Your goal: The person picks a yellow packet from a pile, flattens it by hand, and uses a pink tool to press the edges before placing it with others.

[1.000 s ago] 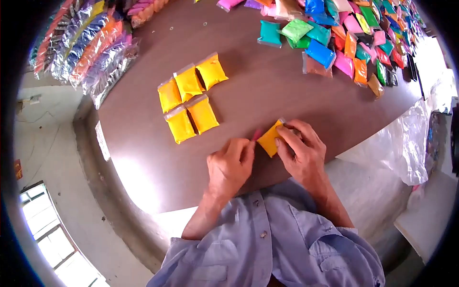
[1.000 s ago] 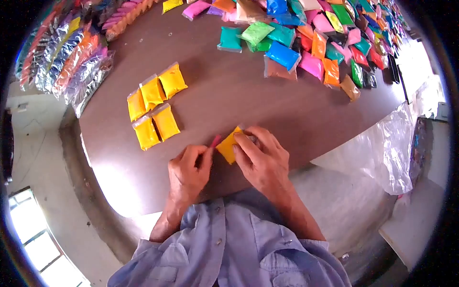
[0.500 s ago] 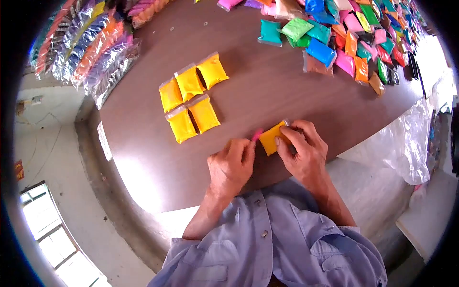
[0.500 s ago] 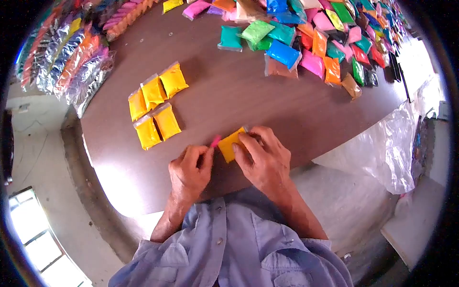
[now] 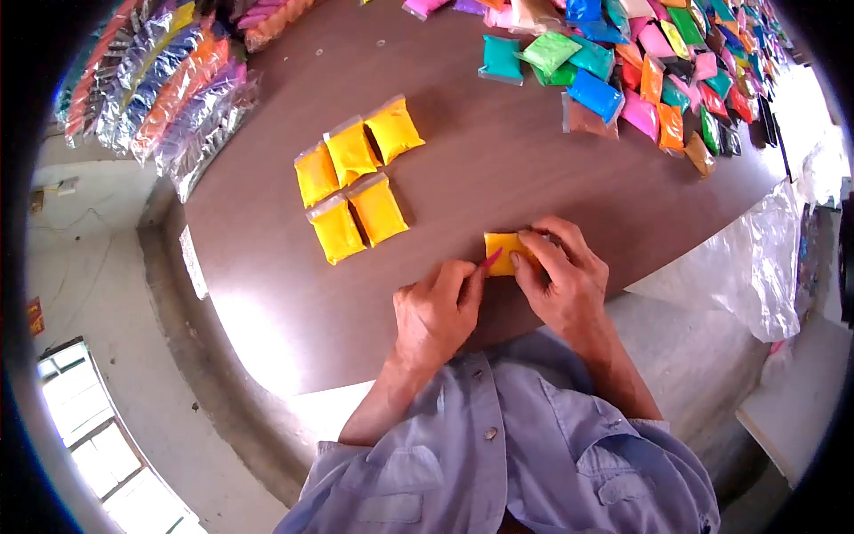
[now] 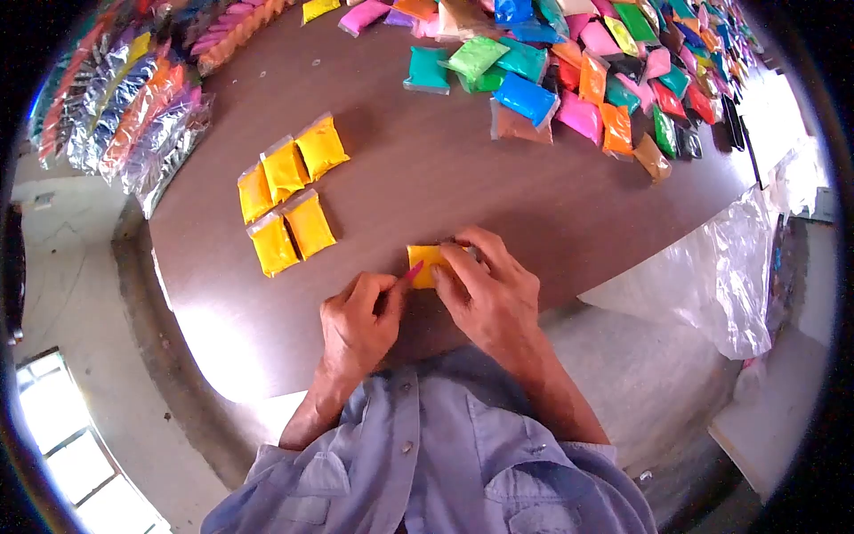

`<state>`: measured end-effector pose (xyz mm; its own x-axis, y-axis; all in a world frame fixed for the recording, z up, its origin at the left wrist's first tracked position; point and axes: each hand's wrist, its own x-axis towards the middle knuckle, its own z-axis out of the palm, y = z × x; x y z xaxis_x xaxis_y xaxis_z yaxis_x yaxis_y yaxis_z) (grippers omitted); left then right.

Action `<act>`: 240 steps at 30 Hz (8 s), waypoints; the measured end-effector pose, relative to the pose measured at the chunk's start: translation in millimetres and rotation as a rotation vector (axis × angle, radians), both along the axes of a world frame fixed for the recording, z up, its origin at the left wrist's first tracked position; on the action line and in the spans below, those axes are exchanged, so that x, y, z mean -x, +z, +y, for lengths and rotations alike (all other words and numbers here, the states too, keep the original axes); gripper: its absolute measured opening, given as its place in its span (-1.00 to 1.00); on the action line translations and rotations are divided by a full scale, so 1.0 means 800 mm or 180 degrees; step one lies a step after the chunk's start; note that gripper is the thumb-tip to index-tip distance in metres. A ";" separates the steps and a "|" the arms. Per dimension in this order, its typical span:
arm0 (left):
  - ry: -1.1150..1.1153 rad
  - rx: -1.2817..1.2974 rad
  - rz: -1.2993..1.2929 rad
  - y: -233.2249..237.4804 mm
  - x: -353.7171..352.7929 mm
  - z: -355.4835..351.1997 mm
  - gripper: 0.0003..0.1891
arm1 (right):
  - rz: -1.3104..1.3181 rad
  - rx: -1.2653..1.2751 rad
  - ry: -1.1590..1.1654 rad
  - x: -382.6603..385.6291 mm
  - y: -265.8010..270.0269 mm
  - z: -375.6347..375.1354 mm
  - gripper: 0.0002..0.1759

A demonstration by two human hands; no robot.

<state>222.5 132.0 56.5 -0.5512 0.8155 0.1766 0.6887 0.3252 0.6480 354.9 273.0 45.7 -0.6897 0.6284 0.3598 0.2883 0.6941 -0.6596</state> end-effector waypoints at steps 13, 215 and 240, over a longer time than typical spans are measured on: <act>0.0165 -0.0137 -0.0312 -0.006 -0.005 0.005 -0.89 | -0.0058 0.0010 -0.0097 0.003 0.002 -0.001 -0.68; 0.0042 -0.0285 -0.0331 0.007 0.001 0.029 -0.89 | -0.0360 0.0054 -0.0276 -0.010 -0.008 0.002 -0.50; 0.0340 -0.0077 0.0113 -0.006 0.017 0.024 -0.90 | -0.0271 -0.0100 -0.0314 -0.005 -0.006 0.001 -0.49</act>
